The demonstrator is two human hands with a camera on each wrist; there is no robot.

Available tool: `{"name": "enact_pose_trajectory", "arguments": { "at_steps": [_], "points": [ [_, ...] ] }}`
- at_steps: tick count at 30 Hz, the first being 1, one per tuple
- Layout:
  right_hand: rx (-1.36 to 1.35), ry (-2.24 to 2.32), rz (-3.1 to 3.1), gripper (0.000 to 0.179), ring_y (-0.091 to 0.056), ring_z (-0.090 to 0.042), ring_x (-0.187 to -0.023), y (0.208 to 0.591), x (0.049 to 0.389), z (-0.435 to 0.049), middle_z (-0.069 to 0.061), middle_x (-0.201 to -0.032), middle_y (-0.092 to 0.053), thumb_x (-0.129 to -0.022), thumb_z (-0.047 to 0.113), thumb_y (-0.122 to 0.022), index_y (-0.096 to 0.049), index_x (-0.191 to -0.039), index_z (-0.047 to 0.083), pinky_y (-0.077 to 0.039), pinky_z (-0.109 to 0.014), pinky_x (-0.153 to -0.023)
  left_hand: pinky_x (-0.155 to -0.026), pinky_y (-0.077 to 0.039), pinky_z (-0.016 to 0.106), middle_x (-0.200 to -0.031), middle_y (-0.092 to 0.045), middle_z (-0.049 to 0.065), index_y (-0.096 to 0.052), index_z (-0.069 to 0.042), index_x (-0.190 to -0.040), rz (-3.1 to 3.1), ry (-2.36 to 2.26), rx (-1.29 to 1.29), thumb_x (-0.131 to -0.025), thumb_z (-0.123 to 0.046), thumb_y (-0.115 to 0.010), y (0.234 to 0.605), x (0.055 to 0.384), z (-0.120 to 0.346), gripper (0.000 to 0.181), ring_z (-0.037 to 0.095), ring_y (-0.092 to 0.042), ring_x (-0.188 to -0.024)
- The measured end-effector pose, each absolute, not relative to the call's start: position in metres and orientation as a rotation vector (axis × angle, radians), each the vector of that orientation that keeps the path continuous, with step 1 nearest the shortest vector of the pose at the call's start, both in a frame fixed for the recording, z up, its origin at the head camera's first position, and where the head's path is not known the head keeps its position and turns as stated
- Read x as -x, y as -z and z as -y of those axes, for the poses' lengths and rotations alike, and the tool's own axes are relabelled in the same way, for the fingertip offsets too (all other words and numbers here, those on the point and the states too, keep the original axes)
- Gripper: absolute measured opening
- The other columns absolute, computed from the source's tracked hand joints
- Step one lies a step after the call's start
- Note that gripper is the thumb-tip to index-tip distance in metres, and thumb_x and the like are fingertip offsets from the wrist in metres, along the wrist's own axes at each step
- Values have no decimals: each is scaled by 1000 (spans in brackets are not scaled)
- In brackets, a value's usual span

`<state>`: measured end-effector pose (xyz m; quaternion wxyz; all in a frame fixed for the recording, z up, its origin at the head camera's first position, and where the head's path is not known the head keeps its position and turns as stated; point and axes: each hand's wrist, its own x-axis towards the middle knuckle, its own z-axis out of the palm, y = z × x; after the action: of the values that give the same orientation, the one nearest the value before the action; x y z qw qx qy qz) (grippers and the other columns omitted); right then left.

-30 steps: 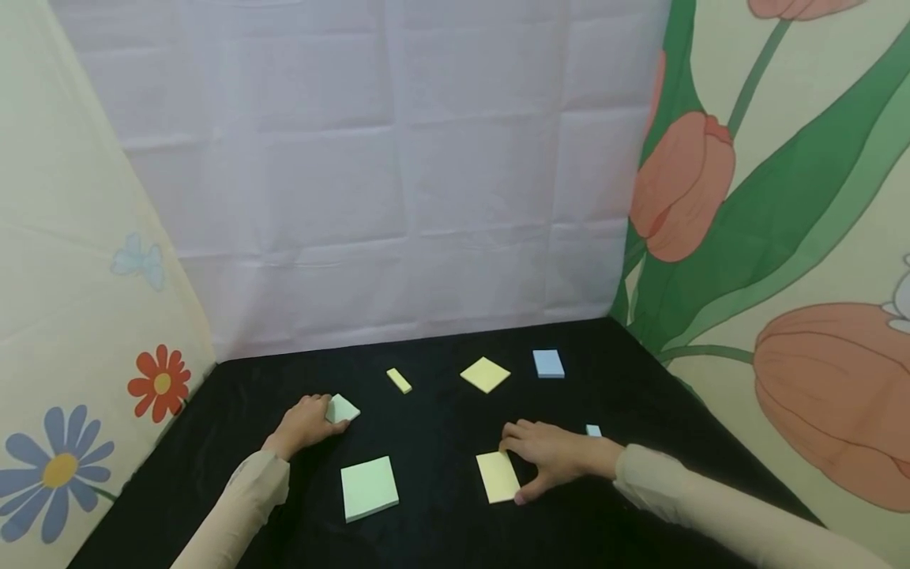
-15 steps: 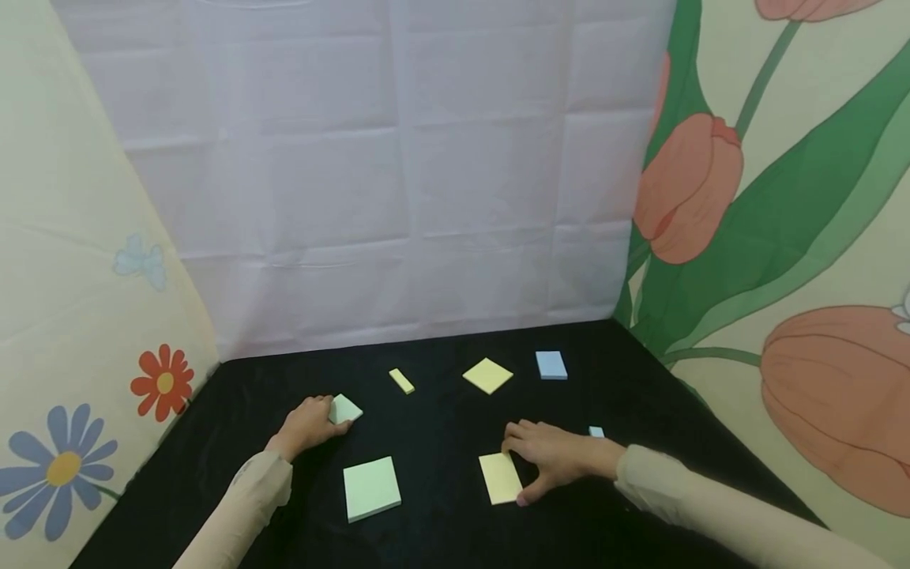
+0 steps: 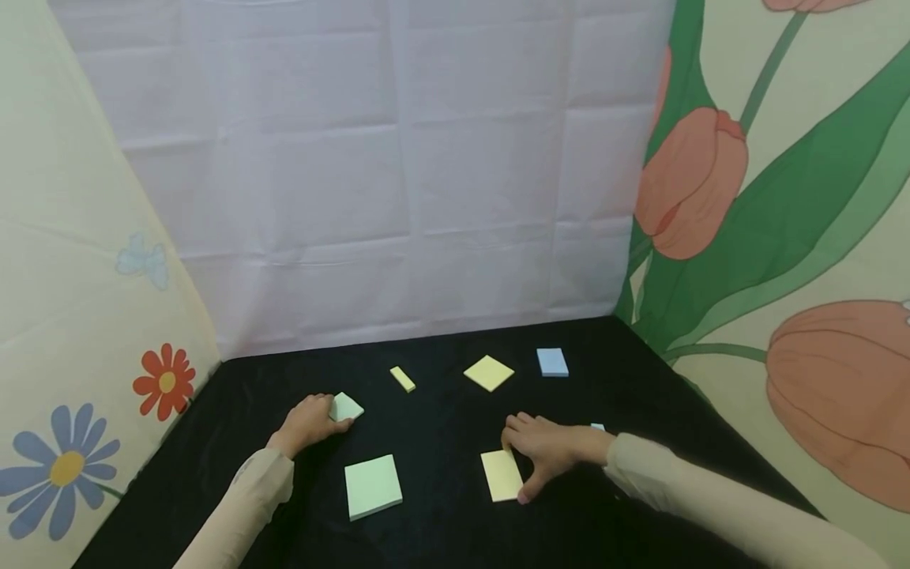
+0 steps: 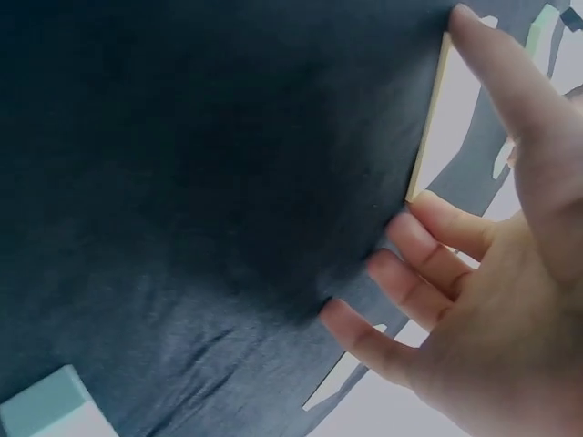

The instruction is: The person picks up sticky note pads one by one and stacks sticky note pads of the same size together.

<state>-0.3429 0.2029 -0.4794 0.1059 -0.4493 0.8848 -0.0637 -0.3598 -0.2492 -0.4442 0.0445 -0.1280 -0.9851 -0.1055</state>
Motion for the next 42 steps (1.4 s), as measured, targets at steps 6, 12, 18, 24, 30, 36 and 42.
{"name": "enact_pose_trajectory", "arguments": {
  "at_steps": [6, 12, 18, 24, 30, 36, 42],
  "points": [
    [1273, 155, -2587, 69, -39, -11, -92, 483, 350, -206, 9, -106, -40, -73, 76, -67, -52, -116, 25, -38, -32, -74, -68, -46, 42, -86, -60, 11, -62, 8, -110, 3015, 325, 390, -87, -40, -73, 444, 360, 247, 54, 23, -52, -74],
    [1235, 188, -2591, 58, -40, -10, -90, 475, 345, -199, 10, -104, -42, -82, 72, -62, -54, -112, 23, -39, -31, -73, -66, -45, 41, -84, -60, 11, -63, 8, -108, 3010, 321, 372, -86, -39, -74, 444, 358, 247, 53, 22, -51, -71],
    [1224, 167, -2599, 51, -40, -12, -86, 427, 309, -182, 6, -98, -42, -84, 57, -72, -56, -106, 14, -38, -32, -71, -66, -44, 40, -82, -59, 11, -63, 9, -106, 2996, 353, 406, -86, -37, -74, 444, 356, 249, 51, 22, -51, -71],
    [1146, 163, -2634, 45, -36, -9, -80, 408, 294, -173, 9, -92, -40, -78, 46, -82, -54, -100, 17, -35, -26, -70, -66, -45, 40, -83, -60, 10, -63, 9, -105, 2995, 359, 416, -86, -37, -74, 444, 357, 250, 51, 22, -51, -71],
    [1159, 227, -2636, 39, -37, -9, -78, 412, 299, -174, 10, -88, -41, -84, 46, -77, -52, -97, 19, -35, -27, -70, -66, -45, 40, -81, -59, 10, -63, 8, -103, 2986, 364, 417, -85, -36, -76, 443, 358, 251, 50, 22, -51, -70],
    [1277, 468, -2559, 29, -43, -5, -68, 418, 306, -176, 9, -79, -47, -92, 39, -71, -50, -93, 19, -39, -28, -60, -65, -45, 40, -81, -59, 10, -63, 9, -101, 2976, 356, 433, -85, -36, -76, 444, 359, 250, 49, 21, -50, -69],
    [1242, 600, -2526, 27, -43, -1, -56, 413, 300, -171, 9, -71, -50, -89, 22, -76, -50, -89, 13, -39, -21, -53, -65, -45, 39, -81, -59, 9, -63, 8, -101, 2980, 356, 429, -85, -36, -76, 444, 361, 250, 49, 21, -50, -69]
  ]
}}
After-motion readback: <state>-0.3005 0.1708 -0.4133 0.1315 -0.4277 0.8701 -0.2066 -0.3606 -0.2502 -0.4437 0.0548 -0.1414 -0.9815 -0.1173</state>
